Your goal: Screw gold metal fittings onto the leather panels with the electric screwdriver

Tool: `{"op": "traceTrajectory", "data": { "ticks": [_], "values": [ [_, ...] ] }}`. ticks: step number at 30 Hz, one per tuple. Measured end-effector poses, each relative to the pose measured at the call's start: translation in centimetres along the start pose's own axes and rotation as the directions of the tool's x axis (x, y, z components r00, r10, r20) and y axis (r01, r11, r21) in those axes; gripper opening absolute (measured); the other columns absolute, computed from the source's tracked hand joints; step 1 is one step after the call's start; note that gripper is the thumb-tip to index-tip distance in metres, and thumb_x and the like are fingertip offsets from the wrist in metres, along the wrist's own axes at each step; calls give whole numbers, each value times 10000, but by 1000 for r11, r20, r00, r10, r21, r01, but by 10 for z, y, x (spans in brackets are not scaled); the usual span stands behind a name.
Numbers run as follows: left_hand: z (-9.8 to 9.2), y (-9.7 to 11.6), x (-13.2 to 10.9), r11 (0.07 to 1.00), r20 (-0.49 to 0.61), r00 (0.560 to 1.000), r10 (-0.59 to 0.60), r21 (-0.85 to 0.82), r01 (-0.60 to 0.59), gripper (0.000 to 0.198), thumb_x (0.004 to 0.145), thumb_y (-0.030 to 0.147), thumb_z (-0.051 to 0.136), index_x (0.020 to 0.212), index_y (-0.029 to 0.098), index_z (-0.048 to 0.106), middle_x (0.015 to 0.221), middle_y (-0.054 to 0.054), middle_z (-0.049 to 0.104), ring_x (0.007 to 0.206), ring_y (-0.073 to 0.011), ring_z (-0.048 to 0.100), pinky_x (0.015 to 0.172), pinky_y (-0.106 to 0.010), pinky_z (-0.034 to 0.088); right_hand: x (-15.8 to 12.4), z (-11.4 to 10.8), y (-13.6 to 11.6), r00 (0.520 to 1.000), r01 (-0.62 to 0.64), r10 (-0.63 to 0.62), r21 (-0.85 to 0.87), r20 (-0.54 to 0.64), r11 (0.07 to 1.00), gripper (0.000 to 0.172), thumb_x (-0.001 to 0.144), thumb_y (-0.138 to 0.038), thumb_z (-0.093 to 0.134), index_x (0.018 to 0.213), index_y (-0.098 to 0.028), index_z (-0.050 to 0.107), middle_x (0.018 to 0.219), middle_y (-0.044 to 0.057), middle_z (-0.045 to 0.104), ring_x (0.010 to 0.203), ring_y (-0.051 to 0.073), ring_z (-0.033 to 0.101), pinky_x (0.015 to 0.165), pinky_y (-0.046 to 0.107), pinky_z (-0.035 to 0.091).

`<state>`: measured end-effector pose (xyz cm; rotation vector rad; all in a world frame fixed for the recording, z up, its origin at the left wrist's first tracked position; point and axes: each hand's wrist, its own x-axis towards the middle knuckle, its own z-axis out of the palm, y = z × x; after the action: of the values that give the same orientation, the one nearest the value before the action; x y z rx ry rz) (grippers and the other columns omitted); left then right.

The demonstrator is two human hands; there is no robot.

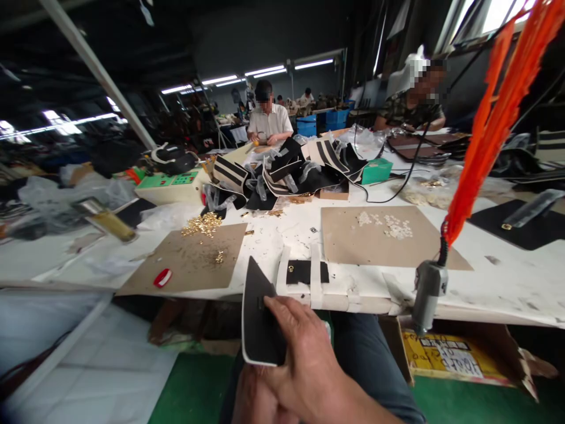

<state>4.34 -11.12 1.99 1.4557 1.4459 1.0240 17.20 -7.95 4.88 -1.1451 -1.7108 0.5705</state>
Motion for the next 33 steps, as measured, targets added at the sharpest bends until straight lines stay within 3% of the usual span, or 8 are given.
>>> {"op": "traceTrajectory", "data": {
  "ticks": [3,6,10,13,18,24,27,33],
  "values": [
    [-3,0,5,997,31,998,55,60,-57,839,715,289,875,1497,144,609,1537,-230,586,1447,-465,515,1248,-489,382,11,-27,11,957,-274,236,263,170,925,343,1019,-487,592,1140,-219,768,1111,103,783,994,295,745,875,420,617],
    [-22,-2,32,983,68,981,183,22,-185,717,824,296,797,1509,226,597,1520,-160,610,1396,-383,572,1203,-459,440,24,-53,34,784,-620,516,494,345,610,419,944,-570,705,988,-158,766,920,98,799,819,276,754,730,363,607],
    [-42,-3,92,982,-7,982,187,-20,-188,657,880,419,768,1476,232,568,1527,-149,579,1396,-342,561,1109,-463,513,37,-59,65,647,-709,590,666,483,232,471,815,-446,861,1140,-121,756,989,147,817,803,299,779,759,399,633],
    [-40,1,127,966,230,973,23,-257,38,651,864,480,792,1418,208,586,1390,-153,687,1247,-324,674,1019,-439,564,43,-47,76,605,-728,593,670,531,144,437,797,-379,869,1133,-119,764,1004,158,820,792,299,785,759,401,645],
    [-23,-7,139,907,357,926,-123,-339,251,464,778,373,854,1168,170,708,1132,-118,806,1039,-305,746,892,-384,587,38,-32,80,598,-773,648,555,473,308,401,874,-486,790,1107,-160,765,1018,142,818,862,334,785,764,430,634],
    [-18,-38,136,970,332,929,-166,-113,214,256,791,317,788,1001,174,752,983,-83,826,922,-296,751,820,-368,566,25,-16,89,837,-545,540,68,84,835,237,936,-433,713,1057,-237,772,1192,107,791,1174,348,716,1067,488,531],
    [-22,-35,145,983,341,926,-162,-24,181,195,809,309,761,958,183,753,940,-62,822,892,-278,740,797,-351,559,29,-6,95,854,-520,520,-58,-6,852,289,927,-415,706,1155,-247,760,1236,103,778,1210,342,697,1122,499,486],
    [-28,-17,187,983,365,914,-175,17,181,166,791,294,763,927,201,738,874,-14,795,821,-230,725,706,-292,533,64,-3,102,759,-643,651,-145,16,752,295,927,-492,654,902,-213,743,862,79,803,814,298,756,735,387,552]
  ]
}}
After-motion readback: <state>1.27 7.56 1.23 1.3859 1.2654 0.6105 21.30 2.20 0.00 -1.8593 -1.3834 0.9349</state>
